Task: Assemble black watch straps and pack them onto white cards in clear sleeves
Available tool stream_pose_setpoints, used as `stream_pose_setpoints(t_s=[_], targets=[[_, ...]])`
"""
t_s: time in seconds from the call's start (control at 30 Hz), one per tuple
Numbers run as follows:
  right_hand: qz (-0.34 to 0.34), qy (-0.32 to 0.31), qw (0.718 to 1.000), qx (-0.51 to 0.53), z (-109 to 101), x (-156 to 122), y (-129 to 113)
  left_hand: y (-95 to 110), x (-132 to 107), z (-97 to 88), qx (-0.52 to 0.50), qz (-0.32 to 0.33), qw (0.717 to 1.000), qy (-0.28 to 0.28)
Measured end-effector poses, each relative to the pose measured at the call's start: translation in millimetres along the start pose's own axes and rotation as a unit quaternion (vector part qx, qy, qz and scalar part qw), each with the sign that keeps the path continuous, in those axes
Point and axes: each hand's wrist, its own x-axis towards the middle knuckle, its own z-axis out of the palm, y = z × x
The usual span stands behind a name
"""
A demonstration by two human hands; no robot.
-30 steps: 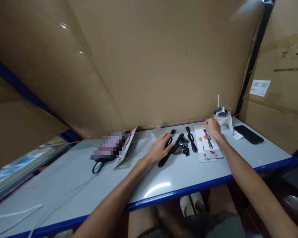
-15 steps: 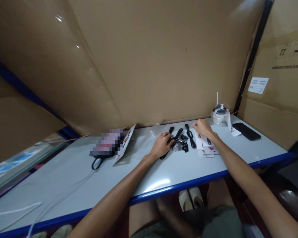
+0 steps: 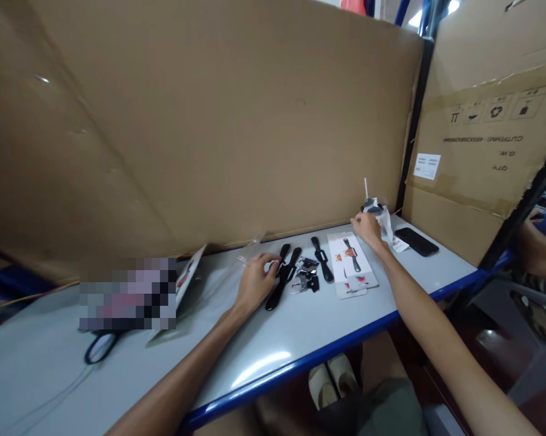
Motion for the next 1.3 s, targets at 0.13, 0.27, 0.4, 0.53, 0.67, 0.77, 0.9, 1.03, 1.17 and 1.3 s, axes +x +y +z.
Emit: stream_pose_setpoints(t_s=[0.13, 0.27, 0.4, 0.53, 0.67, 0.77, 0.9, 1.03, 1.17, 1.3], targets=[[-0.061, -0.04, 0.997, -0.016, 19.4, -10.9, -17.8, 21.4, -10.1, -7.1, -0.014, 0.083, 0.996, -0.015], [-0.077, -0.046, 0.996, -0.026, 30.2, -10.7, -21.3, 30.4, -10.7, -9.9, 0.002, 0.127, 0.992, -0.006], [-0.068, -0.035, 0.997, -0.023, 34.0, -2.7, -14.0, 24.2, -9.5, -13.9, 0.015, 0.104, 0.994, 0.008], [-0.063, -0.024, 0.998, -0.019, 36.2, 1.3, -8.3, 23.2, -6.6, -24.4, -0.023, 0.091, 0.994, 0.046], [-0.059, -0.027, 0.998, -0.013, 37.6, 2.0, -8.5, 10.7, 11.1, -62.6, -0.073, -0.018, 0.992, 0.105], [-0.064, -0.028, 0.998, -0.007, 37.6, 0.8, -11.9, -13.8, 27.9, -103.5, 0.078, -0.103, 0.989, 0.072], [-0.076, -0.04, 0.996, 0.003, 36.8, -3.6, -17.9, -43.7, 35.8, -130.2, 0.352, -0.216, 0.905, -0.106], [-0.084, -0.063, 0.994, 0.013, 38.5, -9.1, -21.1, -52.5, 24.9, -117.9, 0.411, -0.196, 0.87, -0.188], [-0.087, -0.076, 0.993, 0.013, 39.7, -13.4, -22.2, -55.6, 17.9, -98.8, 0.414, -0.164, 0.876, -0.187], [-0.099, -0.093, 0.991, 0.013, 36.6, -17.1, -23.9, -67.3, 23.7, -91.3, 0.4, -0.15, 0.887, -0.176]])
